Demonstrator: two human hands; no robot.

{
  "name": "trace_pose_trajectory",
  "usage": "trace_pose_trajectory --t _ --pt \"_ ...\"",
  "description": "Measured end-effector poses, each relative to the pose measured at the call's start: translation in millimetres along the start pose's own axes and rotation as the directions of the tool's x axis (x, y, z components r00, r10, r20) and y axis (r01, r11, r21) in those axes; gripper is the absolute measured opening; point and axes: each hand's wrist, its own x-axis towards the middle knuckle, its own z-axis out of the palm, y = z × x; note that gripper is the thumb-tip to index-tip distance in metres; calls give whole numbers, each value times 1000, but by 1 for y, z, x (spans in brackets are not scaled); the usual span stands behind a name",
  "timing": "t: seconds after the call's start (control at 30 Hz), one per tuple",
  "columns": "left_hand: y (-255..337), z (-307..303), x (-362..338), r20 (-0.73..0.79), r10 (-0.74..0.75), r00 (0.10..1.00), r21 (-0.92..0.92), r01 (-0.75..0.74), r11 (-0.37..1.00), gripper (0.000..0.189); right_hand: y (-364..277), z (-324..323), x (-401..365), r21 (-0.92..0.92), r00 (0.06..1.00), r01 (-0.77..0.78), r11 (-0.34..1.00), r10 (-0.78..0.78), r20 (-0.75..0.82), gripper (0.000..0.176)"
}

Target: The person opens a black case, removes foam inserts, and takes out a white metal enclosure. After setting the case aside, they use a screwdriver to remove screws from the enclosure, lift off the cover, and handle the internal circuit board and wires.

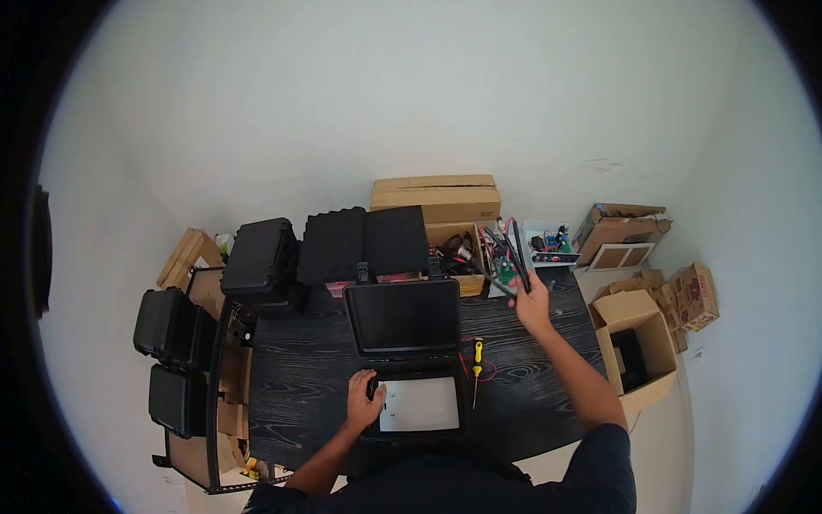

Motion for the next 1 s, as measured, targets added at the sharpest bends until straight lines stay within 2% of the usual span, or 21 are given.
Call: trace_pose_trajectory --t 0.07,0.17,0.27,0.3,0.4,0.43,0.53,0.67,0.77,0.87,0.97,1.0 --pt "0 0 0 11 -3 1000 6 3 1000 44 17 25 33 -75 995 38 996 -45 -84 21" --pt "2 0 1 19 -14 1000 5 14 1000 42 46 62 77 -129 996 -1 992 -11 -90 21" --pt "7 -3 3 26 -34 999 1 34 999 41 103 95 117 -384 966 203 901 -247 -69 25" --pt "8 -4 4 31 -39 999 1 39 999 41 97 101 122 -364 997 57 929 -69 -21 34" --pt "2 -1 2 24 -38 999 -7 38 999 41 135 129 135 -590 927 269 761 -371 -56 28" --pt "2 0 1 21 -36 999 -8 36 999 41 103 130 119 -751 976 149 644 -217 8 29" --pt "2 -1 3 36 -39 999 7 39 999 41 103 131 119 -843 959 279 460 -176 221 44" --pt "7 -2 5 46 -47 998 12 47 999 41 98 137 110 -888 916 374 266 41 398 46" --pt "5 -1 5 46 -40 998 20 39 999 41 98 133 101 -888 912 398 231 10 411 53" --pt "4 -1 5 72 -28 997 52 24 998 42 112 127 94 -832 861 482 274 -326 391 50" --pt "16 -16 10 152 36 988 244 -72 967 48 98 113 68 -722 869 463 514 -423 256 46" --pt "24 -21 11 176 -14 984 328 -45 944 49 97 107 57 -685 868 459 566 -452 208 43"
